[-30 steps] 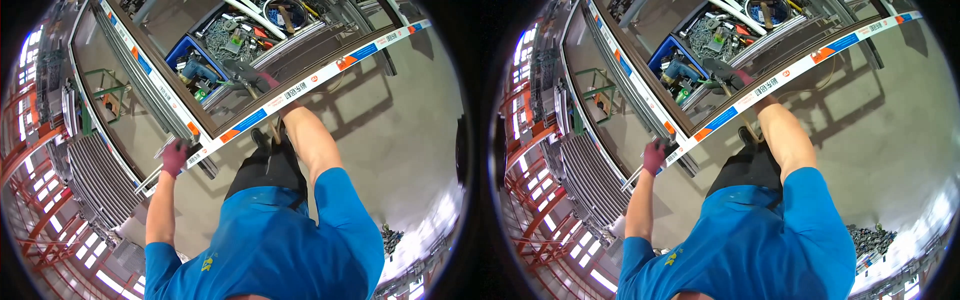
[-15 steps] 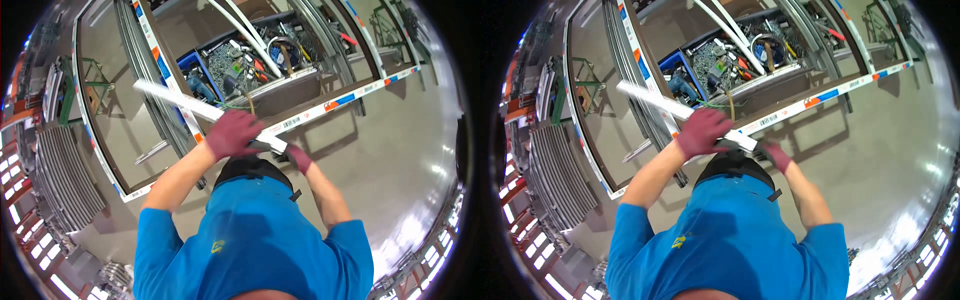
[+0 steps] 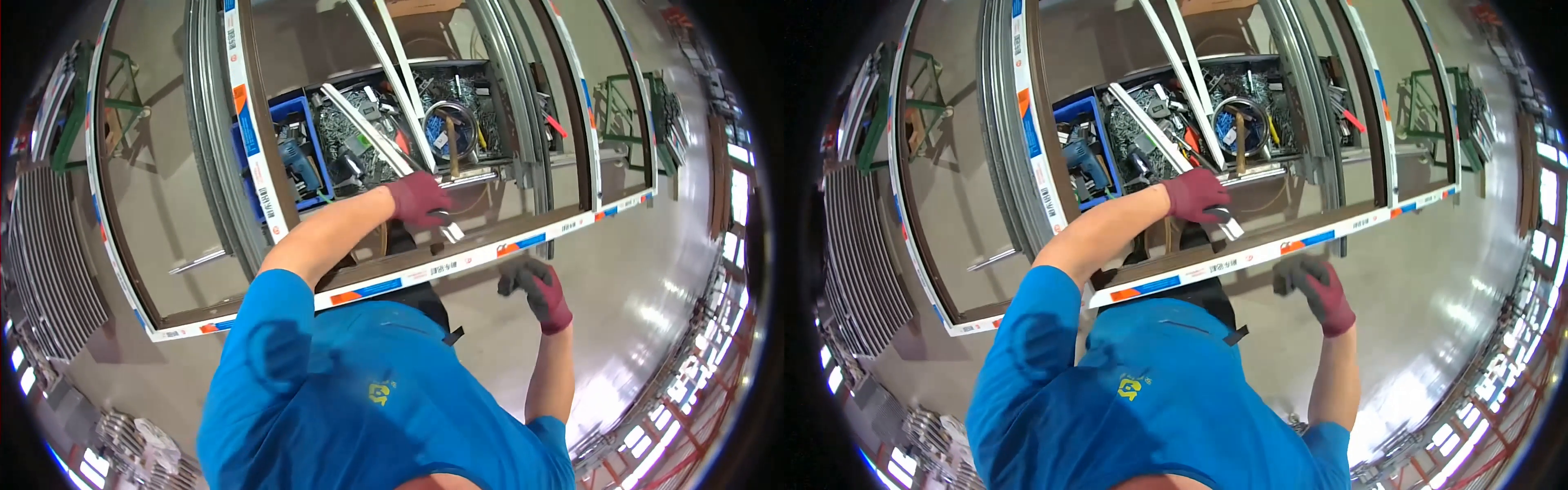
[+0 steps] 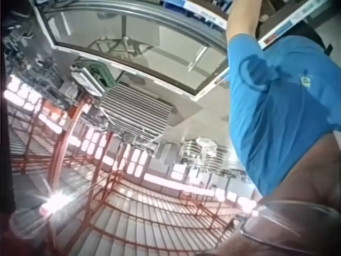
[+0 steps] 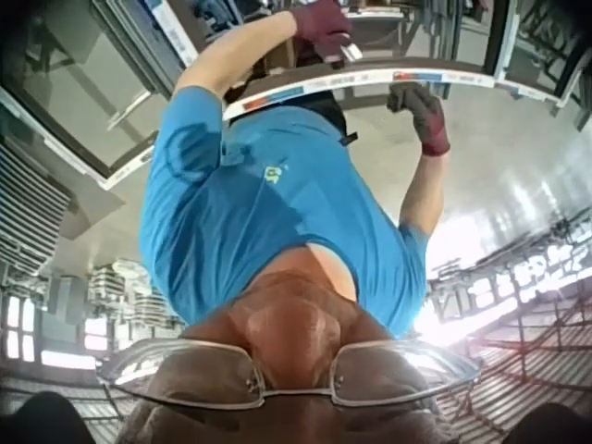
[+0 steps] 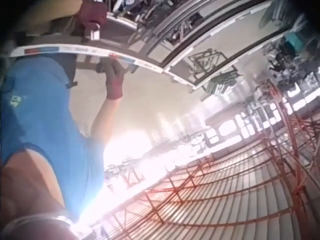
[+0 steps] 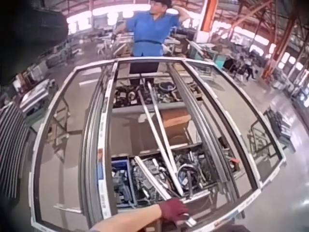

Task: Assembling large metal window or door frames by joining aluminum profiles and securing them with an electric drill.

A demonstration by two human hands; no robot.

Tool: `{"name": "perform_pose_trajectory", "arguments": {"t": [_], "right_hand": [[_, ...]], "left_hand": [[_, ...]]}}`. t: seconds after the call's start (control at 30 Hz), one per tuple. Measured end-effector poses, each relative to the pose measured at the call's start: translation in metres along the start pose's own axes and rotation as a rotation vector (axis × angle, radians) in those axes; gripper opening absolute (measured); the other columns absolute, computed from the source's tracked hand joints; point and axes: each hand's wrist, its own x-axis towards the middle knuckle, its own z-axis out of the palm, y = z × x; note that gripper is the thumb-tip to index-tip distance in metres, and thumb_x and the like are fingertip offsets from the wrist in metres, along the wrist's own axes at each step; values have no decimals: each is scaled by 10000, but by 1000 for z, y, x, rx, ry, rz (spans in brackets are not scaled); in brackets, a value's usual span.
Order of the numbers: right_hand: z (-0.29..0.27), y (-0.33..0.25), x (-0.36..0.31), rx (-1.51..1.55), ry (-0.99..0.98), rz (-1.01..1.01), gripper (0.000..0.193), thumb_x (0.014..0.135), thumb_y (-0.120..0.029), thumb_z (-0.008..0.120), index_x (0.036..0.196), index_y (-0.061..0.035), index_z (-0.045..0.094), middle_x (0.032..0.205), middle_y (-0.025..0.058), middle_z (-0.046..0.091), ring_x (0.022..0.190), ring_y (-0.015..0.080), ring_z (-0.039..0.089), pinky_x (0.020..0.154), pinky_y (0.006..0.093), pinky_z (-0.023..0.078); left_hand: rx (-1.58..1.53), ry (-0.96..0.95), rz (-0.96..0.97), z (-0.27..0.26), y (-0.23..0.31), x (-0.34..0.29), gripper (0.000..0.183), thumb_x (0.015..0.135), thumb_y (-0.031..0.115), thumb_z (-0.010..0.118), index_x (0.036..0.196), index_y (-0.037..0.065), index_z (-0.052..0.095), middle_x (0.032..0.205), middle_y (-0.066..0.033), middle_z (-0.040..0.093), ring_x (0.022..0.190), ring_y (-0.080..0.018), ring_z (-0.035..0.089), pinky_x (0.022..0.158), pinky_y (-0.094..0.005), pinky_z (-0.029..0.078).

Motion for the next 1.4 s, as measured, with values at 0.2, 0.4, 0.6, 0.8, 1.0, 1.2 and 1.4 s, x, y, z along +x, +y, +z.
{"name": "perform_pose_trajectory", "arguments": {"t": [0.2,0.4,0.6,0.8,1.0,1.2,1.4], "right_hand": [[-30,34,275,-127,86,36,367,1000,-288,661,1188,25,691,976,92,721,913,165,670,803,308,517],[7,129,478,-1101,44,182,670,867,-440,750,1314,33,592,1303,276,669,1222,418,655,1014,446,537],[-1,147,497,-1216,171,229,539,910,-334,698,1276,41,572,1180,285,722,1125,414,716,943,487,568],[-10,102,463,-1284,47,138,582,908,-467,706,1261,-23,575,1176,239,728,1104,420,706,948,519,545],[-63,106,454,-767,235,-237,452,918,-322,720,1211,16,654,1162,270,712,1084,427,685,904,460,521],[-34,15,340,-264,32,-232,348,1055,-185,614,1354,-8,613,1139,87,724,1012,158,654,888,314,518],[-37,72,205,-702,128,-467,261,1020,-129,595,1251,-9,604,959,46,646,823,145,606,739,309,506]], "left_hand": [[18,152,-222,91,-64,-30,355,917,384,689,1125,97,681,1121,-122,654,1090,-336,606,1007,-462,445],[-100,20,-578,83,-41,-11,506,932,408,682,1315,84,608,1344,-147,598,1325,-352,522,1231,-564,276],[51,-39,-652,78,-43,-9,618,944,465,652,1417,79,556,1514,-166,508,1463,-368,406,1238,-600,232],[69,-91,-624,73,-61,-16,565,864,538,720,1184,77,652,1230,-141,592,1287,-343,516,1221,-577,262],[62,-114,-697,70,-77,41,576,946,551,621,1263,75,679,1315,-149,614,1341,-344,510,1246,-568,211],[179,83,-925,51,-53,19,560,924,457,679,1327,72,628,1334,-170,597,1357,-350,486,1203,-581,266],[23,407,-867,4,68,-43,590,886,397,756,1333,47,593,1320,-210,589,1254,-406,538,1106,-520,398]]}}
